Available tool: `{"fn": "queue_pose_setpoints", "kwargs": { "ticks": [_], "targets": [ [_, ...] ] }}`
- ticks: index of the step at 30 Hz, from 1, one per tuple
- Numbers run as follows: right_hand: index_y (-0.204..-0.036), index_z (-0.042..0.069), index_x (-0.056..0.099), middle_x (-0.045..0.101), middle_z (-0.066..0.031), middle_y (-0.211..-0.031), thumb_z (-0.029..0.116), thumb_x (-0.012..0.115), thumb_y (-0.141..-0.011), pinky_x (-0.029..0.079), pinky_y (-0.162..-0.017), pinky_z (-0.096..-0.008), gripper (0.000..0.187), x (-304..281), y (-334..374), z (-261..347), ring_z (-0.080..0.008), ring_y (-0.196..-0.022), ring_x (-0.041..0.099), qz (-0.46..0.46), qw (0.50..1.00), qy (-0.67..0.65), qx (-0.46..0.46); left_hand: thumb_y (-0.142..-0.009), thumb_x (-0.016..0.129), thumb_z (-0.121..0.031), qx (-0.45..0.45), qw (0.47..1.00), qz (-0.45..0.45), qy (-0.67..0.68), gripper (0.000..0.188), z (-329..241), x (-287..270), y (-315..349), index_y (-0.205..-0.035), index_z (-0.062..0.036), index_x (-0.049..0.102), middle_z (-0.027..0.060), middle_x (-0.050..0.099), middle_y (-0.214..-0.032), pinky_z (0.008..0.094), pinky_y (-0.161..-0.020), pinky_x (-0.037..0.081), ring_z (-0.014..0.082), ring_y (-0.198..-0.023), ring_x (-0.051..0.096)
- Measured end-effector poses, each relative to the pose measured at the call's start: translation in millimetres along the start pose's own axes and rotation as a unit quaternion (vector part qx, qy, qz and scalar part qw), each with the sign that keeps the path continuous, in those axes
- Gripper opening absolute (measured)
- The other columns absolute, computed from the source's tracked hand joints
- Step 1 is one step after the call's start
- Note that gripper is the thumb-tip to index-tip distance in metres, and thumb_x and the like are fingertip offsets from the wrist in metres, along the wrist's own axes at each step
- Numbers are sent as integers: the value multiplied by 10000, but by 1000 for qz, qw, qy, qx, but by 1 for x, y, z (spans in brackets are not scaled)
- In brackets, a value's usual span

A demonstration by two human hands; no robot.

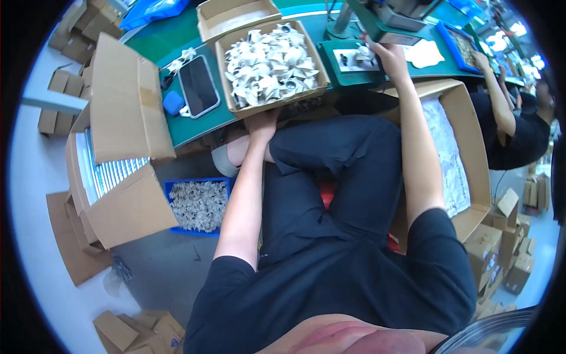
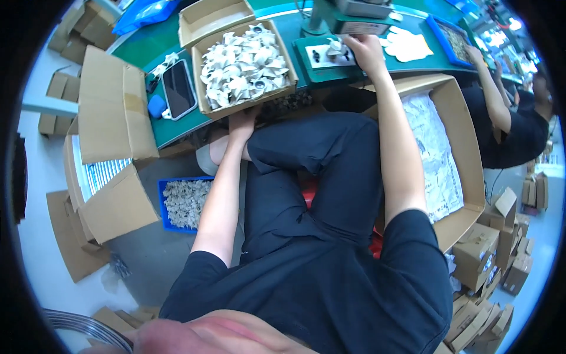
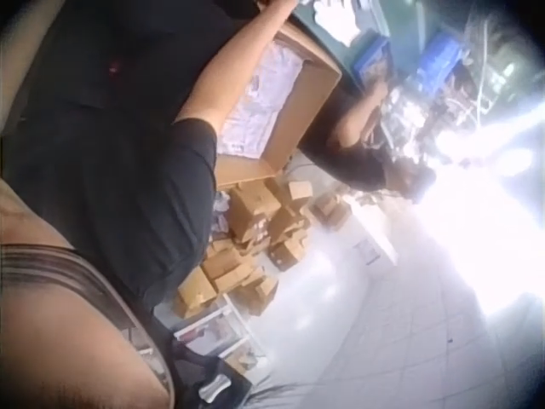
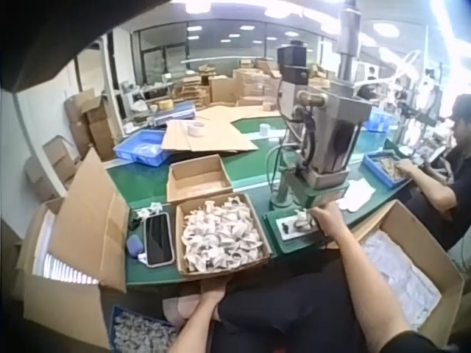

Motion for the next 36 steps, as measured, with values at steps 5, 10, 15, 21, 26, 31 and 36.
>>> {"fn": "queue_pose_setpoints", "kwargs": {
  "ticks": [5, 10, 15, 21, 26, 31, 36],
  "targets": [
    [-1216, -27, 671, 736, -86, -1063, 86, 700, -885, 506, -930, -359, 352, -18, 44, 70, -214, -1051, 669, -58, 976, -208, -26, -929, 708, -394, 7, 1000, 6, 18, 483, -6, 20, -6, -1164, 25, 656, 202, 721, -925, 426, -826, 513, 343, -889, 698],
    [-1191, -8, 697, 735, -90, -1092, 74, 755, -843, 517, -930, -341, 363, -9, 51, 58, -198, -1041, 672, -146, 957, -241, 72, -936, 723, -355, -30, 997, 38, 53, 418, 3, 38, -11, -1106, 23, 670, 148, 702, -799, 371, -631, 511, 223, -658, 671],
    [-1193, 16, 700, 734, -125, -1085, 167, 818, -816, 522, -930, -350, 423, 1, 114, 186, -249, -1030, 682, -258, 949, -19, -182, -948, 717, -331, -42, 994, 35, 93, 373, 1, 31, -12, -1084, 15, 678, 102, 701, -777, 334, -574, 504, 163, -608, 652],
    [-1184, 51, 711, 708, -146, -1129, 143, 809, -804, 519, -921, -363, 402, 23, 91, 234, -289, -1050, 666, -119, 968, 50, -216, -989, 669, -321, -150, 947, 134, 250, 357, -18, 17, 1, -1126, 8, 668, 78, 709, -802, 313, -564, 507, 154, -612, 646],
    [-1170, 48, 707, 694, -123, -1115, 142, 812, -800, 516, -914, -366, 396, 16, 139, 217, -286, -1051, 657, -79, 980, -17, -181, -1055, 553, -346, -301, 777, 191, 518, 411, -55, -12, 43, -1287, -8, 586, 59, 675, -777, 275, -629, 508, 136, -656, 628],
    [-1138, 42, 712, 682, -95, -1021, 117, 806, -803, 520, -849, -332, 356, 43, 165, 225, -247, -942, 650, 39, 983, -105, -148, -1093, 466, -342, -214, 694, 253, 640, 443, -154, -18, 53, -1416, -41, 499, 32, 632, -795, 231, -664, 486, 93, -695, 595],
    [-1101, 43, 722, 650, -66, -934, 97, 805, -806, 494, -717, -288, 311, 60, 161, 207, -173, -795, 590, 112, 975, -189, -36, -1106, 429, -341, -134, 756, 214, 604, 465, -167, -23, 38, -1464, -46, 458, 25, 603, -879, 212, -674, 463, 75, -729, 557]
  ]
}}
Point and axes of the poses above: each hand's wrist, its own y-axis away from the middle knuckle, its own x-axis out of the palm, z = x × y, the point moved 10 cm from there along -y, towards the middle knuckle
